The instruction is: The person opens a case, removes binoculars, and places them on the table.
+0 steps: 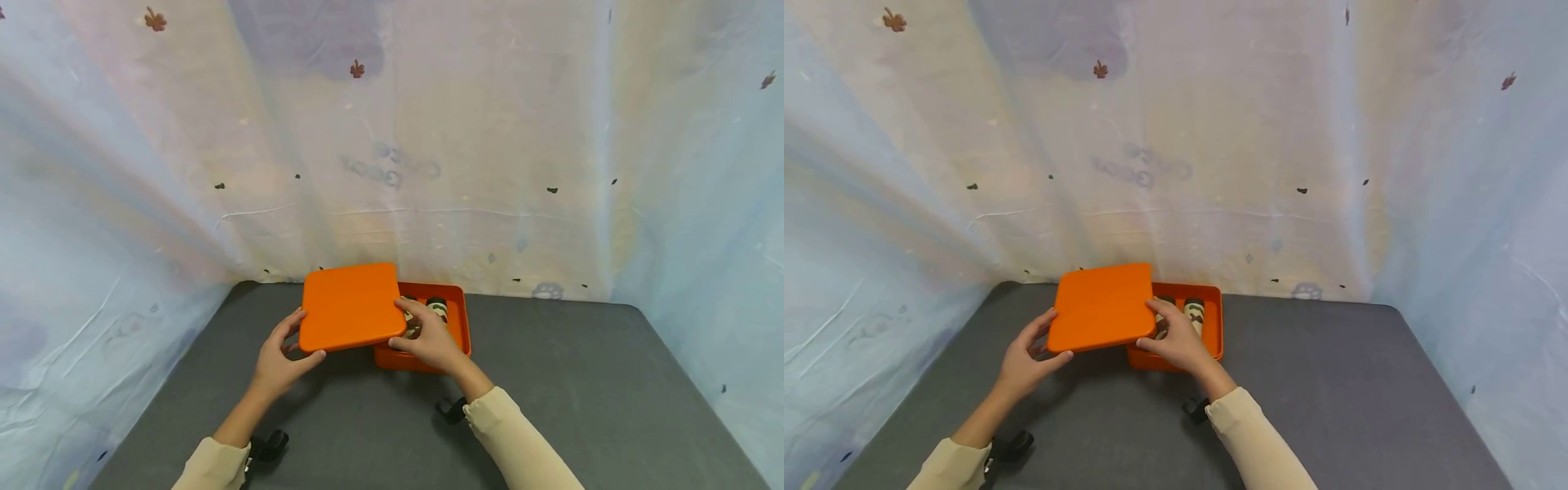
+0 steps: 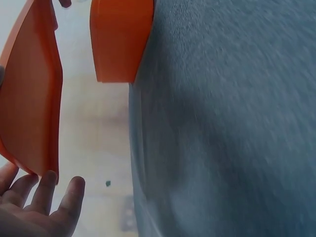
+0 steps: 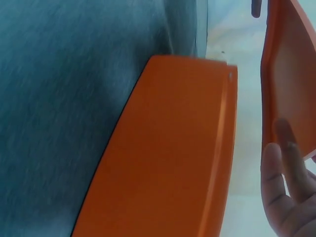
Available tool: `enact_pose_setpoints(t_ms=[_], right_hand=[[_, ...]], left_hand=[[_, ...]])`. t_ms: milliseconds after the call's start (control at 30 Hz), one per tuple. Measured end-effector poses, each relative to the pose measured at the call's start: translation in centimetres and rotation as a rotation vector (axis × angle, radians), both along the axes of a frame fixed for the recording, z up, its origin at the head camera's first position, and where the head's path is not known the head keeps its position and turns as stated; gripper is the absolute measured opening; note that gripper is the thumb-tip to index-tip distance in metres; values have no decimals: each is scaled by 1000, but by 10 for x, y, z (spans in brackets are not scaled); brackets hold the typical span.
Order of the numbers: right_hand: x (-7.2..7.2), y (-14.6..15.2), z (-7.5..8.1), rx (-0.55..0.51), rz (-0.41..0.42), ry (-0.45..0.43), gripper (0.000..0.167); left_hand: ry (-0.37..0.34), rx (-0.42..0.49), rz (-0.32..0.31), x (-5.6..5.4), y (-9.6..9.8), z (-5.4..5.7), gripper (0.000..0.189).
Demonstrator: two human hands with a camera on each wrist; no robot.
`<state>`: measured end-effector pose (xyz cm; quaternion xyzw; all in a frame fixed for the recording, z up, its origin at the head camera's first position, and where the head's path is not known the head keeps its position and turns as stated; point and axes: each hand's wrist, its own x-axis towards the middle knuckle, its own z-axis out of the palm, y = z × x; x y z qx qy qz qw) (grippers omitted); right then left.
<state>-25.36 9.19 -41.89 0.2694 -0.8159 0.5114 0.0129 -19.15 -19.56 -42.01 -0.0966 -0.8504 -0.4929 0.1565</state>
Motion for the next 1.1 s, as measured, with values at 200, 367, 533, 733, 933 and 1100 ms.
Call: enact_pose_setpoints(t_ms=[200,367,533,733,933,1100], right_hand=[[4,-16,2,20,1,5,72],[8,-28,2,29,1,-16,71],[10,-37,-1,27,19,-49,71],[11,-45,-5,48,29,-75,72],[12,-51,-8,75,34,-103,71],[12,-57,-10,75,39,-116,70]], left_hand=[[1,-40,44,4,-16,-6,76],[16,-41,50,-1,-35,-24,78],[31,-31,26,1,-47,-31,78],[12,-63,33,6,-54,-35,78],[-16,-83,54,10,-59,-38,77],[-42,-91,62,13,-64,-41,77]])
